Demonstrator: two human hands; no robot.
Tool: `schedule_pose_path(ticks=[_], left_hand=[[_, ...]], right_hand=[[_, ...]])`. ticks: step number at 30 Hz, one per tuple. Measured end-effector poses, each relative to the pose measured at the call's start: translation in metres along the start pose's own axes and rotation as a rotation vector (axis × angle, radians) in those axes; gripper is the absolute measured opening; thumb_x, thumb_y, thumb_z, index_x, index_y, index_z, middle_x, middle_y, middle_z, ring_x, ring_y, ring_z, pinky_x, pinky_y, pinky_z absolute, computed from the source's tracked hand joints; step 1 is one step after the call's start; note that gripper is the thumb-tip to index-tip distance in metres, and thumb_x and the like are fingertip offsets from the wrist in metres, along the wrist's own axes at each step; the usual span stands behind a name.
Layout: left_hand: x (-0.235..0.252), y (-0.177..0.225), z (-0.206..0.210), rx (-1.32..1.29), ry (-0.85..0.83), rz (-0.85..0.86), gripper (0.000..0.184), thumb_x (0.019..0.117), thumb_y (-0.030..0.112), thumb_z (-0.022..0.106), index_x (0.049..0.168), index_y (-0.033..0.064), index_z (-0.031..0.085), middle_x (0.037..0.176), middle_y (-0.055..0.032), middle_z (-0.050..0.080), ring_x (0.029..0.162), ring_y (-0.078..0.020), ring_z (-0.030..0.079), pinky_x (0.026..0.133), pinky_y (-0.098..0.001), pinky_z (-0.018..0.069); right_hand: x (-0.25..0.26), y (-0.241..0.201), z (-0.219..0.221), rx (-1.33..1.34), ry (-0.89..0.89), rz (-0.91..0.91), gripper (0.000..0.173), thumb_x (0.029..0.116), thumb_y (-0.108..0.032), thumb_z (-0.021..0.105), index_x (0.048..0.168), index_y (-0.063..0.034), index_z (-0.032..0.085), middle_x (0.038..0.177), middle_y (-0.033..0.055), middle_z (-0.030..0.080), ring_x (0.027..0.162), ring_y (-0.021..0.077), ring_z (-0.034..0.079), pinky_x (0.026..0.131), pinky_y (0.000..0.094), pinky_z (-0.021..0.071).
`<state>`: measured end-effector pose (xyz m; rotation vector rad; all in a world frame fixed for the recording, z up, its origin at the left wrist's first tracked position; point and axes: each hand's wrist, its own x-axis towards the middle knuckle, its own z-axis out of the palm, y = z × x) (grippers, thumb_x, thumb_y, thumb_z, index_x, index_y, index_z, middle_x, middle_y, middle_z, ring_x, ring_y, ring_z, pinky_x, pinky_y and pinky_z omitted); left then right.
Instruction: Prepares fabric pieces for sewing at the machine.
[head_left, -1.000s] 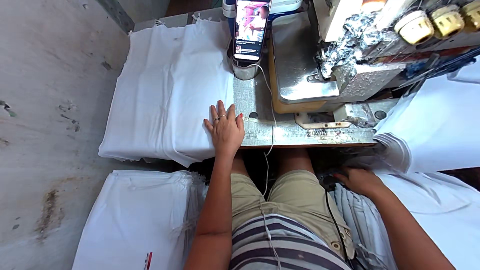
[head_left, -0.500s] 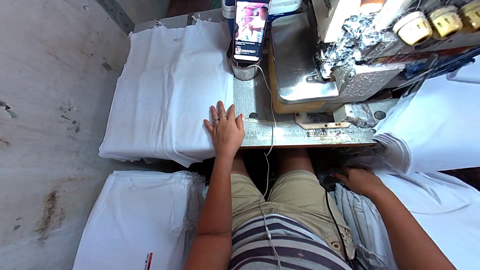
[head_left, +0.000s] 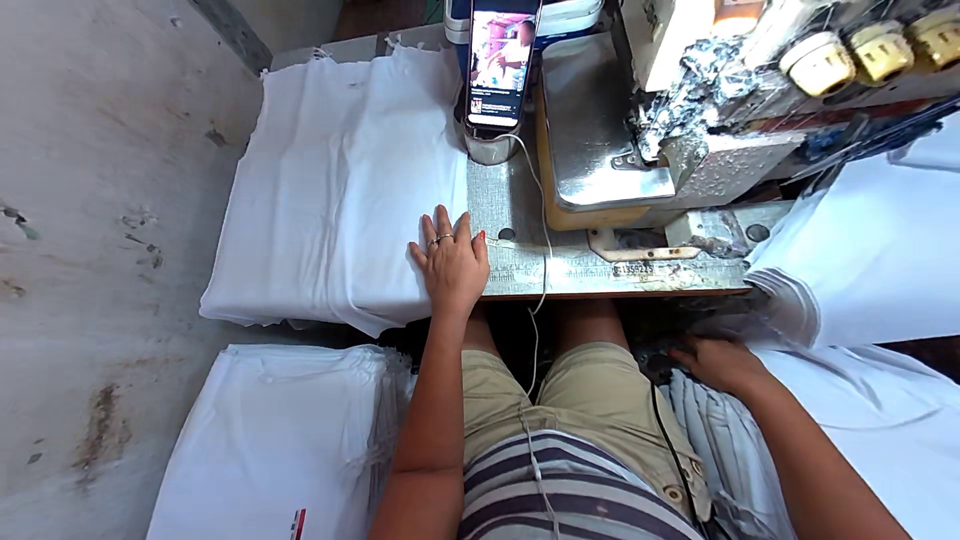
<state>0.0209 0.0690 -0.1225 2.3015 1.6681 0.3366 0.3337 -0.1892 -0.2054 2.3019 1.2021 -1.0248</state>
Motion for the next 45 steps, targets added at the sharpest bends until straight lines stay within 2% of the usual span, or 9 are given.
schedule_pose_path(ticks=[23, 28, 37, 41, 45], left_hand=[[-0.0001, -0.0002, 0.0007, -0.010, 0.001, -0.005, 0.050, 0.1098, 0.041, 0.037, 0.154, 0.0195, 0.049, 0.169, -0.0126, 0.027, 0.157, -0.0375, 0.015, 0.118, -0.0713, 0.0063], [-0.0001, 0.0002, -0.0004, -0.012, 0.001, -0.004, 0.050, 0.1095, 0.041, 0.038, 0.153, 0.0191, 0.050, 0.168, -0.0135, 0.028, 0.157, -0.0391, 0.016, 0.118, -0.0721, 0.0071], [-0.0002, 0.0001, -0.0009, 0.005, -0.006, -0.008, 0.051, 0.1097, 0.042, 0.036, 0.154, 0.0205, 0.049, 0.169, -0.0120, 0.027, 0.157, -0.0383, 0.015, 0.118, -0.0716, 0.0066], [-0.0041, -0.0009, -0.0004, -0.010, 0.016, 0.029, 0.051, 0.1106, 0.040, 0.035, 0.154, 0.0164, 0.047, 0.169, -0.0139, 0.025, 0.157, -0.0414, 0.014, 0.117, -0.0741, 0.0083], [-0.0045, -0.0015, 0.0006, -0.005, 0.025, 0.032, 0.051, 0.1105, 0.040, 0.036, 0.154, 0.0163, 0.048, 0.169, -0.0135, 0.025, 0.157, -0.0411, 0.014, 0.117, -0.0739, 0.0087]], right_hand=[[0.0004, 0.0006, 0.0014, -0.001, 0.005, 0.001, 0.051, 0.1075, -0.038, 0.051, 0.143, -0.0017, 0.057, 0.134, 0.0304, 0.061, 0.132, 0.0483, 0.053, 0.115, 0.0654, 0.0299], [0.0001, 0.0027, 0.0025, 0.019, 0.033, -0.020, 0.050, 0.1071, -0.037, 0.053, 0.138, 0.0020, 0.060, 0.130, 0.0340, 0.062, 0.129, 0.0524, 0.054, 0.113, 0.0684, 0.0312], [0.0003, 0.0016, 0.0023, 0.013, 0.028, -0.016, 0.051, 0.1072, -0.038, 0.052, 0.141, -0.0004, 0.059, 0.131, 0.0322, 0.062, 0.131, 0.0503, 0.053, 0.115, 0.0668, 0.0292], [-0.0008, 0.0009, 0.0017, 0.013, 0.029, -0.017, 0.050, 0.1072, -0.037, 0.052, 0.141, -0.0004, 0.058, 0.132, 0.0321, 0.062, 0.131, 0.0502, 0.053, 0.115, 0.0668, 0.0287], [-0.0002, 0.0013, 0.0018, 0.003, 0.020, -0.012, 0.052, 0.1074, -0.038, 0.052, 0.142, 0.0006, 0.057, 0.133, 0.0318, 0.061, 0.132, 0.0496, 0.053, 0.116, 0.0661, 0.0278]])
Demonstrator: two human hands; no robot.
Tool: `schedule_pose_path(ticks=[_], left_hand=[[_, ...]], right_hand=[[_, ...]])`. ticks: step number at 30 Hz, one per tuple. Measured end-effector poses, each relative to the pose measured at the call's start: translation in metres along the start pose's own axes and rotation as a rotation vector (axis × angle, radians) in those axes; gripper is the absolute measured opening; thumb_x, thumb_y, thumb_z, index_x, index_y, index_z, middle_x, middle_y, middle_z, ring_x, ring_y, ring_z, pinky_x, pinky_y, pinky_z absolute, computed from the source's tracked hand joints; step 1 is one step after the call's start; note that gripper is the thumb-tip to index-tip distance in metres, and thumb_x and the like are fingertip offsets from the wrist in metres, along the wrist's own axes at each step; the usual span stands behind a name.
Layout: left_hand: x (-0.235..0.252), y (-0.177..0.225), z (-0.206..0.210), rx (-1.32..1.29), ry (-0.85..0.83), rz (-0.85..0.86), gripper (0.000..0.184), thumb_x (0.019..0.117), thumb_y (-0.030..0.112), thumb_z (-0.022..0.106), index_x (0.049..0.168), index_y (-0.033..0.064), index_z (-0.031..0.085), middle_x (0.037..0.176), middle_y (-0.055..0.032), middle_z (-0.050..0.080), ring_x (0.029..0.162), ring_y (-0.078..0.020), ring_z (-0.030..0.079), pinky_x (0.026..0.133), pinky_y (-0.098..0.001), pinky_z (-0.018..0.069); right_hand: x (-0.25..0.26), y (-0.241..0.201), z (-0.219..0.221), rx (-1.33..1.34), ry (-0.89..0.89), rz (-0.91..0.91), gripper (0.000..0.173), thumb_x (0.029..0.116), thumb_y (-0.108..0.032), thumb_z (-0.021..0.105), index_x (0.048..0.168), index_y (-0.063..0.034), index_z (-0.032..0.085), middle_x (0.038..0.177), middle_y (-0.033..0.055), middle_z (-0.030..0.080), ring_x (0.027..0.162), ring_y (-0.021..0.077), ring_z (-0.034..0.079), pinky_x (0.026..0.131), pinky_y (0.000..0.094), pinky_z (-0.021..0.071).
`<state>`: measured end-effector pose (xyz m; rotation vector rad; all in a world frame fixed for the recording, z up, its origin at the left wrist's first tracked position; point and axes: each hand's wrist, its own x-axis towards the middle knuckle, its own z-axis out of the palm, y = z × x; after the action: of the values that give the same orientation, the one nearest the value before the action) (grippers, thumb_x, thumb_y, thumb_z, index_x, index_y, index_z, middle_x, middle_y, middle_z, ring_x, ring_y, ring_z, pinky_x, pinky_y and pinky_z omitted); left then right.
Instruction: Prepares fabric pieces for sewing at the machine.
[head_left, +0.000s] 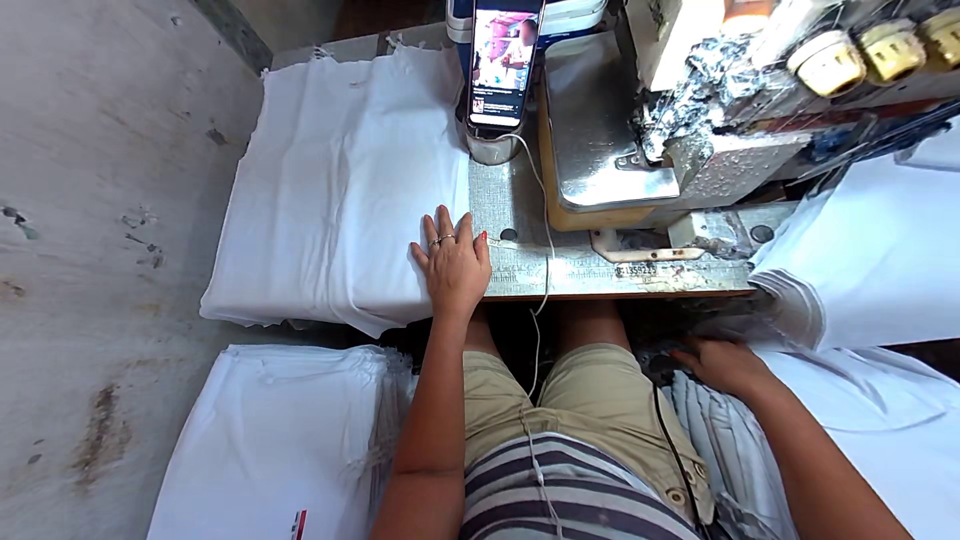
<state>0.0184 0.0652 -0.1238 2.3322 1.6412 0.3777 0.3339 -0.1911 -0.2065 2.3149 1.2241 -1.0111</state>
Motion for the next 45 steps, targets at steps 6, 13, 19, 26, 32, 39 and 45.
schedule_pose_path(ticks=[6, 13, 19, 26, 32, 39, 45], left_hand=[[0.000, 0.000, 0.000, 0.000, -0.003, -0.003, 0.051, 0.1105, 0.040, 0.035, 0.154, 0.0165, 0.047, 0.169, -0.0133, 0.025, 0.157, -0.0411, 0.014, 0.117, -0.0737, 0.0090], [0.000, 0.000, 0.000, -0.011, 0.003, 0.003, 0.050, 0.1103, 0.039, 0.036, 0.154, 0.0162, 0.048, 0.169, -0.0144, 0.026, 0.157, -0.0416, 0.014, 0.117, -0.0743, 0.0085], [0.000, -0.001, 0.001, -0.004, 0.010, 0.011, 0.051, 0.1101, 0.040, 0.036, 0.154, 0.0161, 0.048, 0.169, -0.0134, 0.025, 0.157, -0.0404, 0.014, 0.117, -0.0740, 0.0090], [0.014, 0.006, -0.022, 0.032, -0.065, -0.004, 0.055, 0.1099, 0.036, 0.041, 0.155, 0.0047, 0.042, 0.157, -0.0228, 0.045, 0.146, -0.0419, 0.040, 0.116, -0.0622, 0.0303], [0.061, -0.006, -0.041, -0.061, 0.006, -0.088, 0.044, 0.1088, 0.027, 0.046, 0.142, 0.0012, 0.057, 0.123, -0.0264, 0.067, 0.120, -0.0424, 0.062, 0.103, -0.0571, 0.0457], [0.074, -0.006, -0.026, 0.021, 0.025, -0.066, 0.036, 0.1091, 0.017, 0.042, 0.124, -0.0025, 0.068, 0.124, -0.0278, 0.064, 0.118, -0.0427, 0.063, 0.099, -0.0551, 0.0492], [0.072, -0.013, -0.030, -0.132, 0.117, -0.118, 0.038, 0.1095, 0.015, 0.038, 0.131, -0.0084, 0.058, 0.129, -0.0310, 0.061, 0.123, -0.0427, 0.061, 0.105, -0.0544, 0.0469]], right_hand=[[0.000, 0.000, 0.001, 0.001, 0.010, 0.000, 0.050, 0.1072, -0.037, 0.053, 0.142, -0.0007, 0.058, 0.133, 0.0321, 0.061, 0.132, 0.0494, 0.053, 0.115, 0.0660, 0.0286], [0.000, 0.002, 0.002, 0.012, 0.016, -0.012, 0.052, 0.1071, -0.038, 0.052, 0.141, 0.0009, 0.058, 0.132, 0.0330, 0.061, 0.131, 0.0507, 0.053, 0.115, 0.0669, 0.0283], [0.000, 0.000, 0.000, 0.008, 0.004, -0.002, 0.051, 0.1070, -0.038, 0.053, 0.142, -0.0009, 0.058, 0.133, 0.0317, 0.061, 0.132, 0.0492, 0.053, 0.115, 0.0661, 0.0291], [0.000, -0.001, -0.002, -0.009, -0.011, 0.023, 0.052, 0.1074, -0.039, 0.051, 0.142, -0.0014, 0.057, 0.134, 0.0304, 0.061, 0.133, 0.0475, 0.052, 0.116, 0.0641, 0.0290], [0.000, 0.000, -0.001, -0.001, -0.004, 0.020, 0.052, 0.1072, -0.040, 0.051, 0.141, -0.0016, 0.059, 0.133, 0.0293, 0.062, 0.132, 0.0473, 0.053, 0.115, 0.0647, 0.0312], [0.000, 0.000, -0.002, 0.013, -0.012, 0.018, 0.053, 0.1074, -0.042, 0.050, 0.141, -0.0011, 0.059, 0.134, 0.0299, 0.061, 0.133, 0.0478, 0.053, 0.115, 0.0647, 0.0307], [-0.008, -0.003, -0.003, 0.041, 0.025, 0.003, 0.051, 0.1074, -0.038, 0.052, 0.141, 0.0002, 0.058, 0.134, 0.0320, 0.061, 0.132, 0.0503, 0.052, 0.114, 0.0669, 0.0306]])
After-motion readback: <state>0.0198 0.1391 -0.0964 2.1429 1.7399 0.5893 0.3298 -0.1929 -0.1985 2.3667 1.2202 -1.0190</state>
